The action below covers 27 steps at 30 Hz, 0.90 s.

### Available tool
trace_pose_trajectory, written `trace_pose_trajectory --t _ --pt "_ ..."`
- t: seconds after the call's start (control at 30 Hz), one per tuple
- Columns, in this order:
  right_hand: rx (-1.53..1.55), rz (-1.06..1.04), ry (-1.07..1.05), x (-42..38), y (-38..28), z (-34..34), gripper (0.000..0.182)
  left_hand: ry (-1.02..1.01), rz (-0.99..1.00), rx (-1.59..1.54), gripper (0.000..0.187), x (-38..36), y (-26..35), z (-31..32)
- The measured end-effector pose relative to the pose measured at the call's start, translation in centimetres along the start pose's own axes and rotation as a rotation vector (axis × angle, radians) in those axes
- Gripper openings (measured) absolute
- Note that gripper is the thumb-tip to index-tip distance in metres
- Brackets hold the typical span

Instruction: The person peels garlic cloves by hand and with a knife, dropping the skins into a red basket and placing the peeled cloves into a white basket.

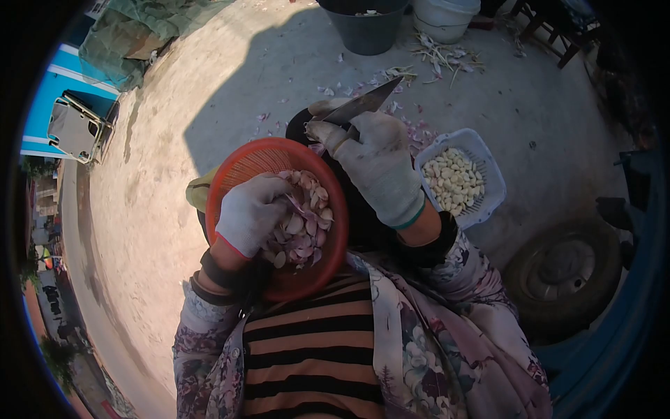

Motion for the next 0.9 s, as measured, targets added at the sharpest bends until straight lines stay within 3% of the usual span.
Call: trace_pose_trajectory --t 0.03,0.2,0.3,0.37,0.5,0.63,0.77,0.9 --pt "0.039 0.035 0.000 0.0 0.0 0.0 0.026 0.072 0.007 -0.119 0.012 -0.1 -0.5 -0.5" --pt "0.101 0.019 0.022 0.1 0.0 0.2 0.026 0.083 -0.406 -0.463 0.013 -0.3 -2.7 -1.7" --pt "-0.171 -0.108 0.058 -0.4 1.3 1.0 0.023 0.140 -0.130 -0.028 0.015 0.5 -2.9 -1.1" --pt "-0.266 -0.153 0.075 -0.6 2.0 1.2 0.022 0.107 -0.141 0.045 0.018 1.0 -2.3 -1.0" --pt "-0.152 -0.093 0.083 -0.1 1.4 1.0 0.018 0.030 -0.059 0.206 0.025 1.7 -1.2 -0.1" --pt "0.005 0.031 0.024 0.1 -0.3 0.5 0.023 -0.127 -0.178 0.328 0.023 2.4 -0.6 0.6" --pt "0.042 -0.021 0.132 0.1 1.0 1.3 0.015 -0.089 -0.127 0.278 0.021 2.5 -1.0 1.0" --pt "-0.049 -0.043 0.101 -0.1 1.4 1.0 0.015 0.011 -0.084 0.138 0.022 2.0 -1.2 0.8"
Point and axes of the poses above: each hand's wrist, its own x-axis towards the middle knuckle, its own z-axis out of the palm, y = z × x, the point moved 2 cm from there along x, towards the middle knuckle
